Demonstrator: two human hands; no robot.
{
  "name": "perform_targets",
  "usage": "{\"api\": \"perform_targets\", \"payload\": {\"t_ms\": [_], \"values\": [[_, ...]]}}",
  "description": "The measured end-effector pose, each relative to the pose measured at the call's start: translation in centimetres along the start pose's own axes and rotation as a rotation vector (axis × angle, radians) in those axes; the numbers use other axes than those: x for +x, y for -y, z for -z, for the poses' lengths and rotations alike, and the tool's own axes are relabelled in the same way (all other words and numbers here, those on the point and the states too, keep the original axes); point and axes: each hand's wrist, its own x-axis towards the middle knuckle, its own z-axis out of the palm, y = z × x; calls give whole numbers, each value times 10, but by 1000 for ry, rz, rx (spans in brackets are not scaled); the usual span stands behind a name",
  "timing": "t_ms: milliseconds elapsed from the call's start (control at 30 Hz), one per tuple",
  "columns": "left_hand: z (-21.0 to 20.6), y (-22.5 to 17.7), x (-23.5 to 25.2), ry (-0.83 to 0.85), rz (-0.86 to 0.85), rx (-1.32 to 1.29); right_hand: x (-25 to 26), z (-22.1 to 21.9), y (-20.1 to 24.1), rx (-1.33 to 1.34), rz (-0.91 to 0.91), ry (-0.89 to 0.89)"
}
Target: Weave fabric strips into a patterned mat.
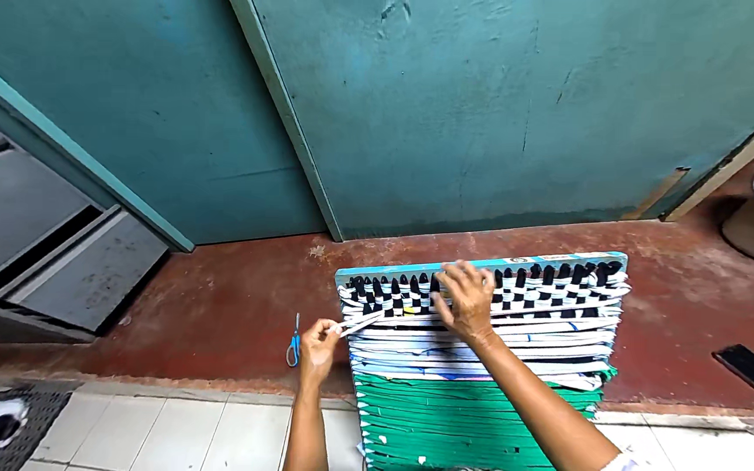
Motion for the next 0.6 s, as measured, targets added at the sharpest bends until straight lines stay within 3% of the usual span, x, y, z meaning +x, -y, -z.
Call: {"api": "perform_targets", "payload": {"t_ms": [133,267,367,500,600], "values": [[-25,-14,-26,116,-310,144,-12,-7,63,508,146,478],[-33,-13,-38,77,-466,264,-11,-20,76,641,211,750],[-32,-6,-39,25,-371,92,-14,-28,74,589,263,723],[-42,3,-33,-5,-197,-144,-25,-46,70,471,299,492],[-53,8,-21,-13,-142,-41,-24,-57,68,407,271,436]]}}
